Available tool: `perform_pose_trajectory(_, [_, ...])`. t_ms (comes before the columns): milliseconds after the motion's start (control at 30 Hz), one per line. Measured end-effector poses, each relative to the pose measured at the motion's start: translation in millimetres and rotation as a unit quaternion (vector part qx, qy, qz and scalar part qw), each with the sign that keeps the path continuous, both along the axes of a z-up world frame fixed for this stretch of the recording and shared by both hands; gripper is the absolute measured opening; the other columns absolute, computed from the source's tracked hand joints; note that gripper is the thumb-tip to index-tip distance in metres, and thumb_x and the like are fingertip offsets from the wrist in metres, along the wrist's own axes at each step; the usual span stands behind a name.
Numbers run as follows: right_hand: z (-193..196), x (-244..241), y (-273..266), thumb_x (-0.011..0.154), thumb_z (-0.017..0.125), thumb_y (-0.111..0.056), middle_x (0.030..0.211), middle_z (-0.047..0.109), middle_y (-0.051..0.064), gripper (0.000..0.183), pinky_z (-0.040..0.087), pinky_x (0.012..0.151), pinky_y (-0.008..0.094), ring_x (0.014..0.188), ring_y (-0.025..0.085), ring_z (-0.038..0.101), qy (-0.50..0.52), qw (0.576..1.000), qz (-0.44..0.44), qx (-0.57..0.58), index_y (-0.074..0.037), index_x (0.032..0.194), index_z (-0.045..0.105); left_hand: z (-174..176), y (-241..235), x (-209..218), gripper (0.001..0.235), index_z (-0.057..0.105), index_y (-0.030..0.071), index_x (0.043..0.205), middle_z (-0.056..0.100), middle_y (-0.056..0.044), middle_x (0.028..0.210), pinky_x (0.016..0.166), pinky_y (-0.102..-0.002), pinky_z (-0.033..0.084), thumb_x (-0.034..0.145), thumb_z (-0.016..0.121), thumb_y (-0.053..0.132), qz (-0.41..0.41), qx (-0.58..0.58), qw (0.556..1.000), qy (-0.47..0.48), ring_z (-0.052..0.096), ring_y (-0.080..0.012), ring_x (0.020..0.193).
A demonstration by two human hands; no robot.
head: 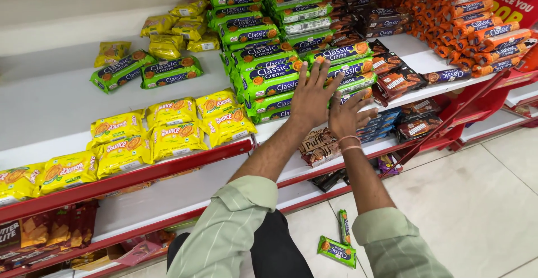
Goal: Organize biscuit packets on the shelf in a store.
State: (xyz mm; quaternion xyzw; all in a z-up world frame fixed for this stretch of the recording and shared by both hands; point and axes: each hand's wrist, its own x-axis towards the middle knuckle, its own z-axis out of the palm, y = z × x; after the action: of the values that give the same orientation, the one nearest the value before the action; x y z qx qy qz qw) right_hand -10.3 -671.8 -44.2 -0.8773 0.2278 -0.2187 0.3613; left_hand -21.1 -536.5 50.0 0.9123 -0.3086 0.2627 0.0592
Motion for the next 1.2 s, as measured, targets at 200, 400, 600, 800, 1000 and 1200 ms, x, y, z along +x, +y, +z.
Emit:
perform_pose_trajectory(200, [-3,-4,-6,0.1,0.031,-0.075,0.167,-0.011,0.039,0.106,-0.001,0.123,0.065,0.152,0.06,-0.011,-0.067,0.998,-0.007,-0.009,-0.001,0.163,-0.01,1,1,-6,0.078,0.033,0.025,0.159,0.023,-0.016,0.168,0.126,-0.06,0.003,0.09,0.067,0.042,-0.01,0.002,1.0,-0.002,0.017,-0.0353,0.156])
perform_pose_trajectory(400, [8,-13,-6,0.102,0.029,-0.075,0.167,-0.008,0.039,0.105,0.001,0.125,0.064,0.156,0.057,-0.006,-0.103,0.993,0.006,-0.056,0.001,0.164,-0.008,2,-3,-7,0.082,0.034,0.024,0.159,0.023,-0.015,0.168,0.127,-0.06,0.004,0.087,0.071,0.038,-0.023,-0.014,0.999,-0.017,0.019,-0.0346,0.157])
perform_pose_trajectory(600, [30,-27,-12,0.104,0.028,-0.07,0.171,-0.003,0.035,0.097,0.003,0.125,0.066,0.159,0.054,-0.004,-0.127,0.986,0.043,-0.103,-0.001,0.166,-0.001,15,-1,-14,0.081,0.034,0.02,0.157,0.025,-0.017,0.165,0.126,-0.06,0.006,0.088,0.07,0.041,-0.034,-0.049,0.998,0.022,0.021,-0.0354,0.155])
perform_pose_trajectory(800, [47,-27,-34,0.111,0.04,-0.055,0.172,0.003,0.035,0.084,0.008,0.126,0.066,0.16,0.052,0.001,-0.149,0.965,0.11,-0.188,-0.003,0.168,0.006,25,-5,6,0.07,0.04,0.005,0.151,0.041,-0.02,0.155,0.124,-0.061,0.012,0.093,0.066,0.034,-0.018,-0.137,0.99,-0.006,0.031,-0.0361,0.15])
perform_pose_trajectory(1000, [74,-41,-23,0.103,0.056,-0.052,0.17,0.004,0.032,0.088,0.011,0.123,0.066,0.157,0.053,0.002,-0.069,0.947,0.157,-0.271,-0.008,0.166,0.012,35,-13,44,0.064,0.046,0.003,0.147,0.056,-0.018,0.142,0.123,-0.061,0.016,0.092,0.066,0.029,0.011,-0.166,0.986,0.002,0.04,-0.0365,0.144])
perform_pose_trajectory(1200, [59,-49,-9,0.09,0.075,-0.04,0.163,-0.001,0.041,0.107,0.014,0.123,0.057,0.152,0.056,0.006,-0.048,0.972,0.144,-0.177,0.003,0.161,0.008,55,-19,57,0.069,0.046,0.006,0.147,0.054,-0.016,0.145,0.122,-0.068,0.009,0.092,0.068,0.043,0.041,-0.091,0.985,0.143,0.047,-0.0342,0.137])
